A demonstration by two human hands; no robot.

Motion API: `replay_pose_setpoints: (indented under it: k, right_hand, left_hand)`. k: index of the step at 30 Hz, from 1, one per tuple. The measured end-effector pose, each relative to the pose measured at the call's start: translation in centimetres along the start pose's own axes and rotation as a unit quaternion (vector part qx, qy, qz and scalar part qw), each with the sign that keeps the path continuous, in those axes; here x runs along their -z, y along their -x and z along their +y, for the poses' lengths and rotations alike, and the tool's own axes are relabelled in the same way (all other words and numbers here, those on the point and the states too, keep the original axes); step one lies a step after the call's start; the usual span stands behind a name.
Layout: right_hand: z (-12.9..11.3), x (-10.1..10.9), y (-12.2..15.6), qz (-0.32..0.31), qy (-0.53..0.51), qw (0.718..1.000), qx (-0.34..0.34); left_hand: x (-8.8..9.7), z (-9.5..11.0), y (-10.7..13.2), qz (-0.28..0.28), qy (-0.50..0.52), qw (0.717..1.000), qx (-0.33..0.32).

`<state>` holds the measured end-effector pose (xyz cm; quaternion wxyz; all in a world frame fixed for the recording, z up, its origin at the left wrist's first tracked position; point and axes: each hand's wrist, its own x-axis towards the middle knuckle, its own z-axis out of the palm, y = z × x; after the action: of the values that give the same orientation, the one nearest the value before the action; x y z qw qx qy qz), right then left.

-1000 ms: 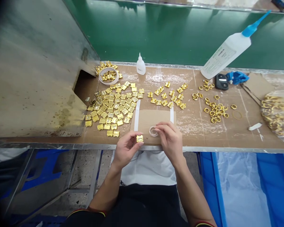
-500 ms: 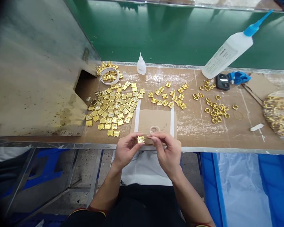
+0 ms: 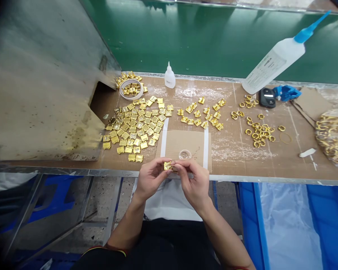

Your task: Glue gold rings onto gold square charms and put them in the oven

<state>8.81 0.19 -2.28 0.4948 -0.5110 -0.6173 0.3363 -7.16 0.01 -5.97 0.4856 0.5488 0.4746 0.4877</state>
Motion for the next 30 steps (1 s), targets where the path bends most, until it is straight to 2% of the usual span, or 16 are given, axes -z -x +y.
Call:
replay_pose_setpoints:
  k: [6, 30]
  right_hand:
    - [-0.04, 0.05, -0.18, -0.009, 0.008, 1.000, 0.016]
    - [-0.13, 0.15, -0.34, -0.016, 0.007, 1.000, 0.003]
  left_hand:
    - [0.06, 0.00, -0.04, 0.000, -0.002, 1.000, -0.012]
    - [0.02, -0.06, 0.00, -0.002, -0.007, 1.000, -0.015]
